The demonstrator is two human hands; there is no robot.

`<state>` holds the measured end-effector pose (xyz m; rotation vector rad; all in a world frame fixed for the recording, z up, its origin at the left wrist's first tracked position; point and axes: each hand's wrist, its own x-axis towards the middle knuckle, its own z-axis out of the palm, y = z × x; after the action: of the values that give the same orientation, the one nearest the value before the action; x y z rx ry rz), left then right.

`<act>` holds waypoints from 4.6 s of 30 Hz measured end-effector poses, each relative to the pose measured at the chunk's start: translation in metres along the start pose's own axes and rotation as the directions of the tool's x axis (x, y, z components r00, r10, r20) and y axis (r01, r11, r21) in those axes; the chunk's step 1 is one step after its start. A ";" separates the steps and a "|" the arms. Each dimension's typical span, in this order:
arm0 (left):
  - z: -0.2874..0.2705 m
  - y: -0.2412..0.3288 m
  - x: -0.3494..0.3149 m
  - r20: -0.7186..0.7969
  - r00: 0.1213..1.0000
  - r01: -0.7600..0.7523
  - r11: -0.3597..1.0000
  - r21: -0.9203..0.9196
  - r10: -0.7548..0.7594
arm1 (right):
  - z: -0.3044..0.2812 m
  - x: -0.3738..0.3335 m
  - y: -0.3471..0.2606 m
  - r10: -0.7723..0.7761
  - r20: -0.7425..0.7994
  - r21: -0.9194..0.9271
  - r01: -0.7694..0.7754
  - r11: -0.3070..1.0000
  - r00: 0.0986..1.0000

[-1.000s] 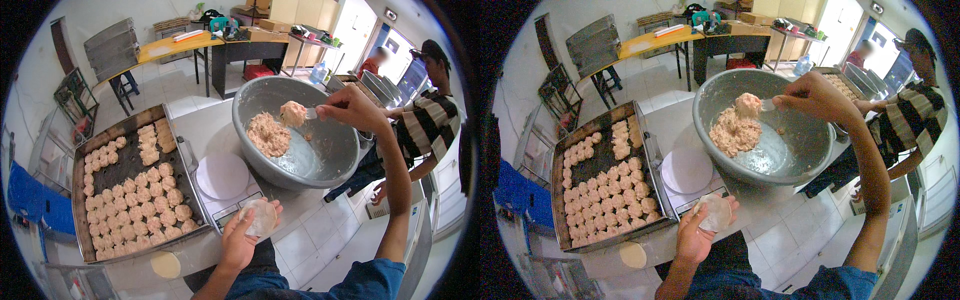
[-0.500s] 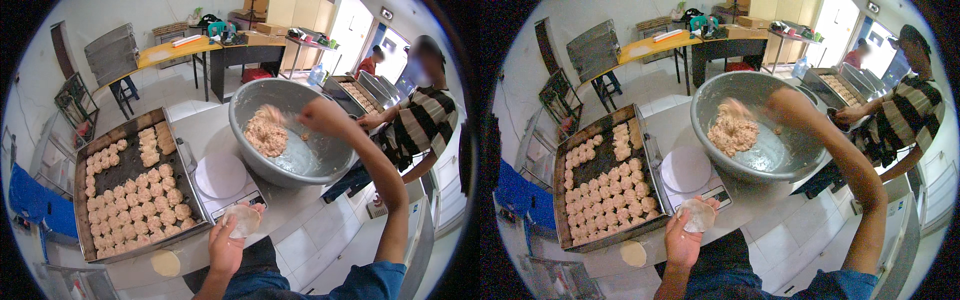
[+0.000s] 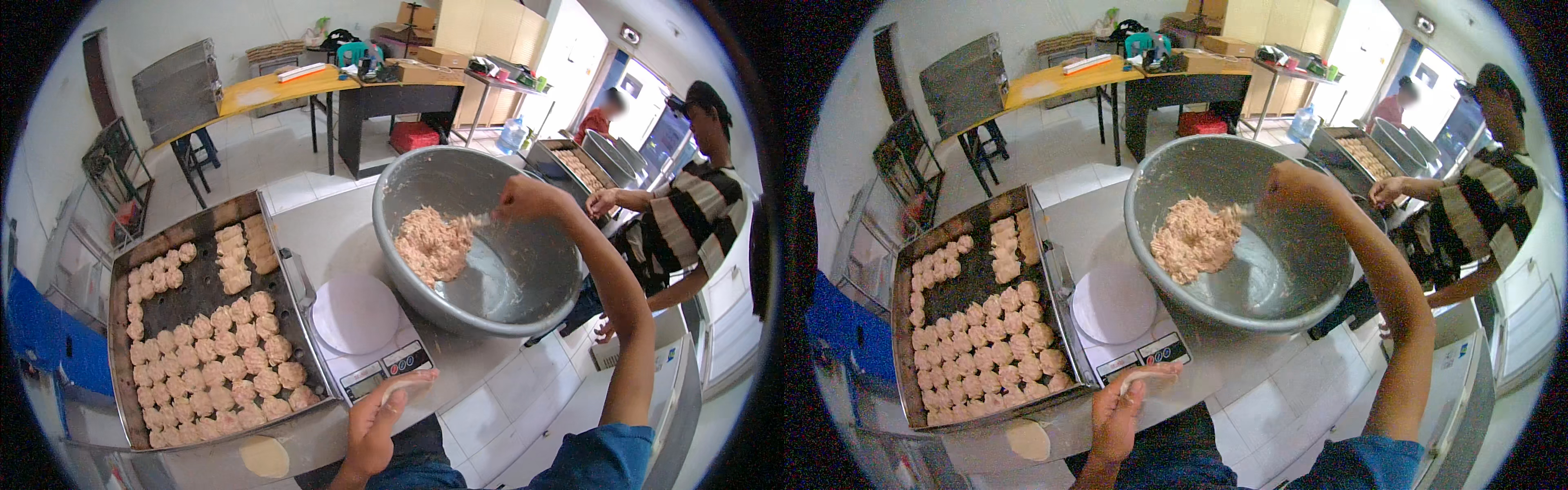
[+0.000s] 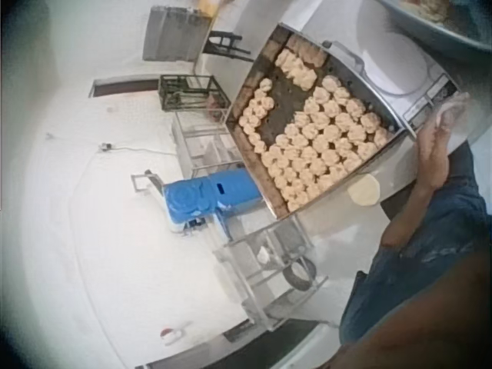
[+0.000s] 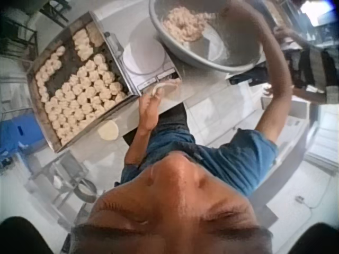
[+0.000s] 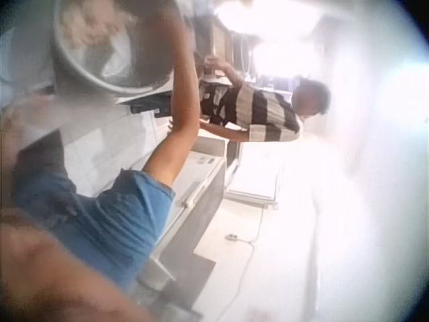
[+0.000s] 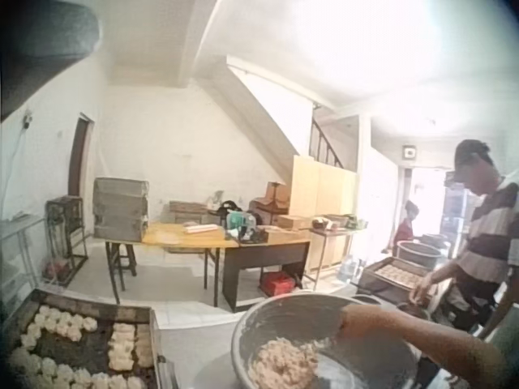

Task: The person scoops minced meat from a large bowl using a fork, places it onto small dough wrappers held in the left hand, folds the wrappers to enclose the filling, and arranges the finished dumplings on a metal tray. The process is repeated continuously.

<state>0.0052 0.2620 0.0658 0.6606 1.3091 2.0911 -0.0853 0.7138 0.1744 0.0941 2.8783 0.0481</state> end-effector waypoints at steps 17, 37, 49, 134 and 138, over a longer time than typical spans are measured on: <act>0.028 0.007 0.067 0.350 0.900 -0.435 0.595 0.676 0.261 | 0.024 0.043 -0.042 -0.221 -0.162 -0.301 0.165 0.939 0.962; 0.019 0.014 0.051 0.205 0.935 -0.349 0.843 0.409 0.288 | -0.043 -0.035 -0.076 -0.172 -0.184 0.448 0.239 0.862 0.968; 0.012 0.006 0.011 -0.097 0.946 0.148 0.680 -0.718 -0.308 | -0.051 -0.154 -0.225 -0.401 -0.091 0.186 0.411 0.892 0.911; -0.022 0.064 -0.036 -0.038 0.993 0.118 0.984 0.134 -0.114 | -0.018 -0.182 -0.283 -0.493 -0.419 0.057 0.564 0.824 0.762; -0.028 0.054 -0.029 0.015 0.999 -0.035 0.932 0.362 0.031 | -0.014 -0.173 -0.291 -0.488 -0.434 0.010 0.545 0.838 0.758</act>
<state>-0.0051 0.2052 0.1013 0.8490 1.7102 1.8827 0.0607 0.4113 0.2206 -0.7912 3.2060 -0.2686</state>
